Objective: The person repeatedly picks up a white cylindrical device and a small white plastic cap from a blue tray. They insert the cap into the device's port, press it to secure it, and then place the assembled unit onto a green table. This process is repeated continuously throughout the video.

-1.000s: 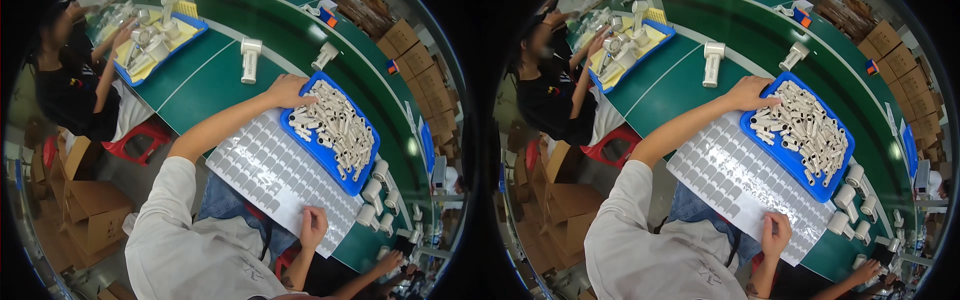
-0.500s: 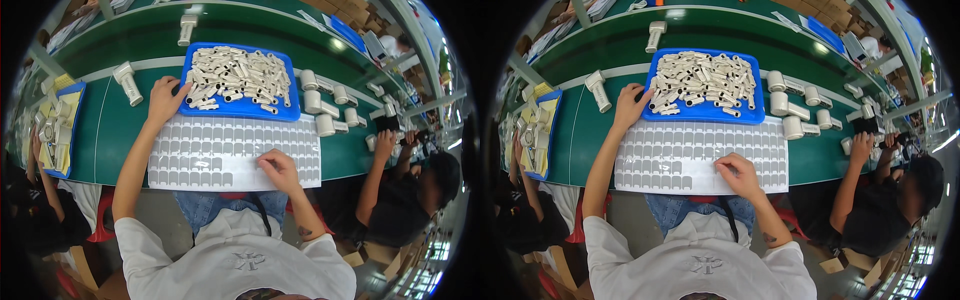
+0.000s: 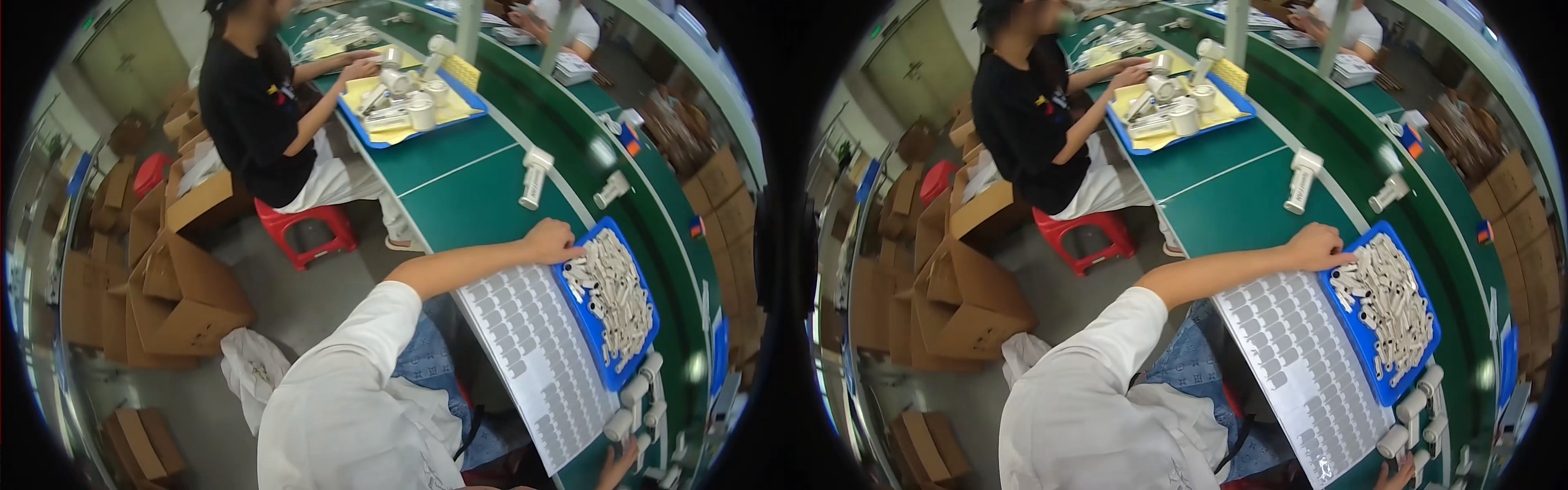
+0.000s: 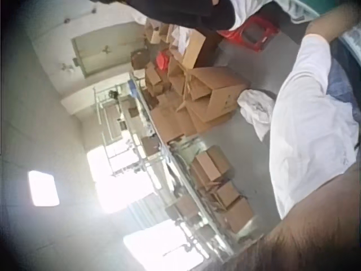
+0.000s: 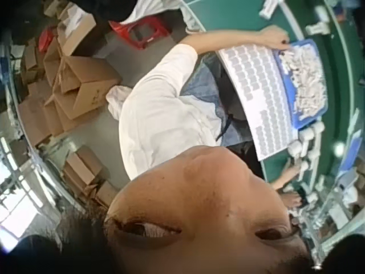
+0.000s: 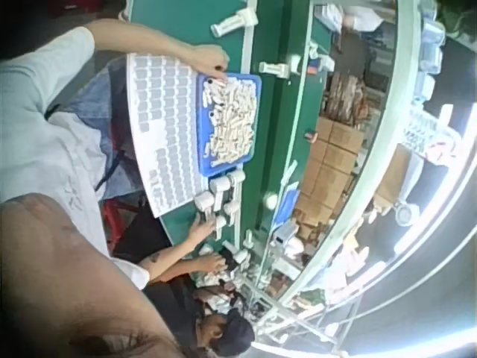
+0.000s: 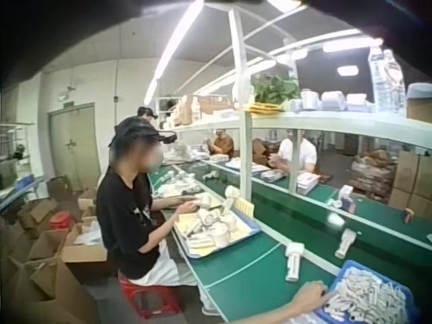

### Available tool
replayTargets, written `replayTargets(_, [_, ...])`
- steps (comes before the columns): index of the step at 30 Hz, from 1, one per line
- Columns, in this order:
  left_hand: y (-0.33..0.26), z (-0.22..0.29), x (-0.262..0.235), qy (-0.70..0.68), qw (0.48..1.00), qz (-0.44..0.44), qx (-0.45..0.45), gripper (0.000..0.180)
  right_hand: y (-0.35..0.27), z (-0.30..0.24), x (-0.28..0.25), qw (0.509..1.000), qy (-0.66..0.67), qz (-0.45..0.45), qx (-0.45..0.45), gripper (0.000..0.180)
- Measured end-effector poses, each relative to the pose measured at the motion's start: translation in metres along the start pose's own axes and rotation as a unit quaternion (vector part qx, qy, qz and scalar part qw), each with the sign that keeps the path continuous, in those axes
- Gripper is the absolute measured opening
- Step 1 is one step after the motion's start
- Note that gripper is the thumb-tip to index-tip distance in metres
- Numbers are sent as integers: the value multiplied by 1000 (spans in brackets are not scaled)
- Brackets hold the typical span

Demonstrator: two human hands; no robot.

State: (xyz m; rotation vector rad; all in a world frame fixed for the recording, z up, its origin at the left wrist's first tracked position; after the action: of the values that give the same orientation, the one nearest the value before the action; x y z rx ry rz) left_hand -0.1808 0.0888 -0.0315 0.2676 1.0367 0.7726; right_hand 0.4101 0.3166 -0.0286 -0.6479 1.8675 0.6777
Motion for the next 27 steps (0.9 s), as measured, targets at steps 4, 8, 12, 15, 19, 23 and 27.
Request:
replayTargets(4, [-3,-6,-3,3,999,-31,-26,50,25,-29,-9,993,-104,-59,12,59])
replayTargets(8, [3,-4,-23,-25,999,-39,-12,46,12,9,-18,997,39,-28,57,57])
replayTargets(12, [-28,12,-76,-82,996,19,16,30,-21,-63,-40,958,277,3,72,45])
replayTargets(15, [-50,65,-93,-189,976,-47,96,26,-56,5,-29,943,320,36,83,44])
replayTargets(19, [-88,130,-108,-271,927,-107,238,66,-1,-177,11,880,460,-86,81,39])
replayTargets(23, [-111,152,-89,-292,928,-155,170,74,51,-294,55,870,417,-262,13,29])
replayTargets(27, [-134,116,-81,-268,944,-194,16,65,89,-354,66,904,303,-285,-100,25])
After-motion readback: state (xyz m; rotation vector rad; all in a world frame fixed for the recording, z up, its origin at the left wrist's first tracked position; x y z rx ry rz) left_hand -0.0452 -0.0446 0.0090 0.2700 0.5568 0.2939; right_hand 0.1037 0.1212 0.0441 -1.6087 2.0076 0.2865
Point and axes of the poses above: each hand's wrist, its own y-axis towards the middle knuckle, its own x-axis out of the palm, z = x × y, the point moved 4 cm from there along y, towards the middle knuckle, and after that the axes turned 7 degrees about y, right-handed, at the moved point
